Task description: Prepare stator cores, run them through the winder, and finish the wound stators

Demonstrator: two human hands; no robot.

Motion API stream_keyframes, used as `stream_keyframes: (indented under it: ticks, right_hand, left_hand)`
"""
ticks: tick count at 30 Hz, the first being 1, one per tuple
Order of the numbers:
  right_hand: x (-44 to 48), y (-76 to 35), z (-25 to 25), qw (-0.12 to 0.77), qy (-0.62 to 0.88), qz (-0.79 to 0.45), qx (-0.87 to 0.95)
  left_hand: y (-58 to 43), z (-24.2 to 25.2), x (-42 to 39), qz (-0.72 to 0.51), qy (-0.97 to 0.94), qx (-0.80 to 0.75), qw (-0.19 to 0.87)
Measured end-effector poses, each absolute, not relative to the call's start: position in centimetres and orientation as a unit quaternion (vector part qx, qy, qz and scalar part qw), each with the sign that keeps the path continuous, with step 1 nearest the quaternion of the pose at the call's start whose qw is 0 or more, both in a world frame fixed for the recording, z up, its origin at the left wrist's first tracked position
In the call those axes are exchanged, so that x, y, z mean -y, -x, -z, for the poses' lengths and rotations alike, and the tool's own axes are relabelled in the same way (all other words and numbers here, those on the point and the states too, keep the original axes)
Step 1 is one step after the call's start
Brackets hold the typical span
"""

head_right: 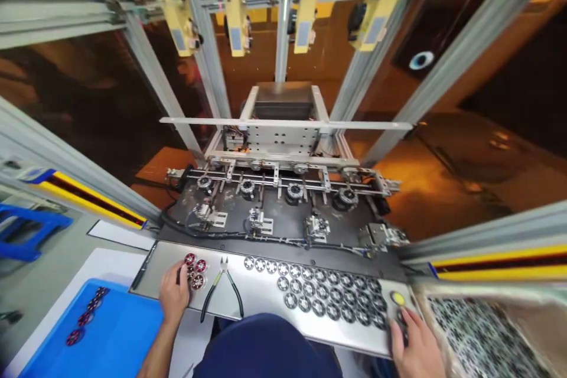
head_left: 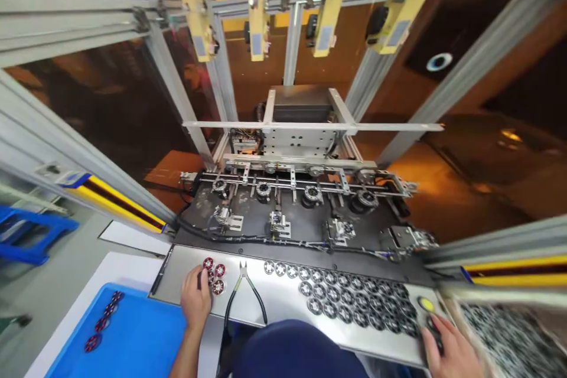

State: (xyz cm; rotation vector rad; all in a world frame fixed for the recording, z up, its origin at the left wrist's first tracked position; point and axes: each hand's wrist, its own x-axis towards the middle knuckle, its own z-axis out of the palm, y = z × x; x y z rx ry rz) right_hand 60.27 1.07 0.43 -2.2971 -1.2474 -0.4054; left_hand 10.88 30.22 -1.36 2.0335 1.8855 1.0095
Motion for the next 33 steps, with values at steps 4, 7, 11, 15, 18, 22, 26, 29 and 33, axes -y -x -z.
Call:
stream_keyframes:
  ticks: [4, 7, 11, 15, 18, 22, 26, 29, 33]
  right_hand:
    - [-0.5, -60.7, 1.1, 0.226, 0.848, 0.126, 0.462]
    - [-0.2, -60.7, 1.6, 0.218, 0.852, 0.126, 0.459]
    - [0.2, -60.6, 2.0, 0.200, 0.840, 0.154, 0.481]
    - [0.3, -60.8, 2.2, 0.199, 0.834, 0.158, 0.489]
    - [0.4, -60.9, 2.3, 0.198, 0.843, 0.148, 0.478]
    - [0.5, -60.8, 2.5, 0.197, 0.853, 0.138, 0.464]
    - [0.5, -60.6, 2.5, 0.199, 0.857, 0.134, 0.455]
    - [0.5, -60.6, 2.6, 0.202, 0.856, 0.139, 0.455]
    - [0.5, -60.5, 2.5, 0.203, 0.853, 0.144, 0.458]
  left_hand:
    - [-10.6, 1.6, -30.2, -0.317, -0.698, -0.636, 0.085]
    - [-10.5, 1.9, -30.3, -0.308, -0.700, -0.639, 0.078]
    - [-10.4, 2.0, -30.4, -0.303, -0.703, -0.639, 0.074]
    - [-10.2, 2.1, -30.5, -0.302, -0.705, -0.638, 0.071]
    - [-10.2, 2.2, -30.5, -0.303, -0.707, -0.636, 0.068]
    - [-10.1, 2.3, -30.5, -0.301, -0.711, -0.632, 0.066]
    - [-10.0, 2.3, -30.5, -0.299, -0.713, -0.631, 0.066]
    - [-10.0, 2.4, -30.6, -0.298, -0.712, -0.633, 0.064]
    - [-10.0, 2.4, -30.6, -0.291, -0.712, -0.636, 0.063]
